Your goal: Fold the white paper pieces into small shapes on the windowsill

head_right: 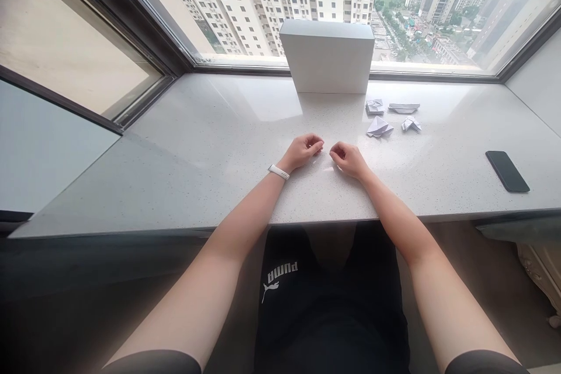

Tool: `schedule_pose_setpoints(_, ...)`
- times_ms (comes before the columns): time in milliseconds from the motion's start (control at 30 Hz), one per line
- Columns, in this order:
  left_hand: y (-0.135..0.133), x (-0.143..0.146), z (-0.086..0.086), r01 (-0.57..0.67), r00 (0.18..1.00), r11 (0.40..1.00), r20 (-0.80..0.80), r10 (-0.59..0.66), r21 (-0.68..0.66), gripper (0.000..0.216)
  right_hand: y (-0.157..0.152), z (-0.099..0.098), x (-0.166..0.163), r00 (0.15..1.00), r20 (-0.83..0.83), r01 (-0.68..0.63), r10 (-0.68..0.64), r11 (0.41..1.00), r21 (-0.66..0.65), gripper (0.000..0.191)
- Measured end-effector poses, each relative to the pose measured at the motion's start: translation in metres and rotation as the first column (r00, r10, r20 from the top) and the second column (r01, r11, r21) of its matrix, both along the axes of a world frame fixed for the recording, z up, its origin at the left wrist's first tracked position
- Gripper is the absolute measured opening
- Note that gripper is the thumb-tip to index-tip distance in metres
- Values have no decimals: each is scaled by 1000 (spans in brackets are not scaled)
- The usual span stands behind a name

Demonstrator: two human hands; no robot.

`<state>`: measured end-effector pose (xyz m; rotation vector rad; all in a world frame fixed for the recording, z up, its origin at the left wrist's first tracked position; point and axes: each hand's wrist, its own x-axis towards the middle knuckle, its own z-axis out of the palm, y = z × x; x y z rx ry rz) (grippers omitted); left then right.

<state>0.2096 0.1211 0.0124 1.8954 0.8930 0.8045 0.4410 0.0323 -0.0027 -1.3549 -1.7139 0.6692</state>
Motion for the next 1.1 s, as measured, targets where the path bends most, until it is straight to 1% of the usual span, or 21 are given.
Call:
schedule_pose_setpoints(100, 1, -1, -1, -1, 1000, 1000, 3, 1, 7, 25, -1, -2, -1, 1000, -25, 15, -15, 1000, 12, 23)
schedule_pose_setpoints(167, 2, -1, -2, -4, 1000, 1000, 8, 4, -2, 25, -1, -1, 5, 999, -47, 25, -23, 999, 33, 27)
schedule_pose_setpoints(233, 2, -1, -3, -5, 1000, 1000, 19, 6, -23, 26, 3, 3, 27, 995, -90, 53, -46, 995, 80, 32)
schedule_pose_setpoints(267, 2, -2, -4, -5, 1000, 999, 23, 6, -34, 26, 5, 7, 44, 989, -128, 92, -77, 989, 114, 34)
schedule_pose_setpoints(300, 2, -2, -4, -4, 1000, 999, 27, 5, -41, 25, 9, 12, 65, 976, -172, 160, -133, 975, 153, 36)
schedule_pose_setpoints(333, 2, -2, -4, -2, 1000, 999, 30, 4, -45, 25, 13, 17, 90, 952, -224, 255, -210, 947, 196, 36)
schedule_pose_setpoints(367, 2, -1, -5, -1, 1000, 999, 31, 2, -44, 25, 16, 22, 117, 911, -280, 369, -303, 901, 227, 35)
schedule_pose_setpoints(400, 2, -1, -5, 1, 1000, 999, 31, 1, -42, 24, 19, 27, 144, 853, -330, 489, -404, 839, 237, 33)
schedule_pose_setpoints(467, 2, 0, -5, -1, 999, 999, 33, 3, -38, 24, 21, 36, 195, 695, -392, 704, -603, 682, 199, 26)
schedule_pose_setpoints(500, 2, 0, -4, -3, 999, 999, 33, 5, -38, 24, 20, 38, 215, 618, -393, 775, -681, 611, 161, 22)
schedule_pose_setpoints(533, 2, 1, -4, -6, 999, 999, 32, 7, -41, 23, 17, 40, 231, 552, -380, 824, -742, 554, 115, 21)
schedule_pose_setpoints(567, 2, 1, -4, -9, 999, 999, 32, 10, -44, 23, 14, 40, 243, 499, -356, 856, -790, 512, 65, 21)
schedule_pose_setpoints(633, 1, 2, -3, -10, 999, 999, 32, 12, -50, 23, 5, 37, 257, 438, -295, 887, -849, 461, -12, 22)
schedule_pose_setpoints(733, 0, 2, -1, -5, 1000, 999, 31, 6, -47, 23, -5, 28, 261, 408, -235, 900, -882, 432, -56, 27)
schedule_pose_setpoints(867, -2, 2, 1, -7, 1000, 999, 16, 7, -49, 22, -8, 20, 259, 414, -207, 901, -887, 432, -49, 32)
schedule_pose_setpoints(967, -2, 3, 2, -14, 1000, 998, 3, 14, -56, 21, -5, 22, 254, 419, -183, 899, -889, 435, -58, 27)
schedule_pose_setpoints(1100, -2, 3, 1, -4, 1000, 998, 5, 4, -62, 22, -3, 32, 249, 427, -147, 895, -892, 440, -74, 24)
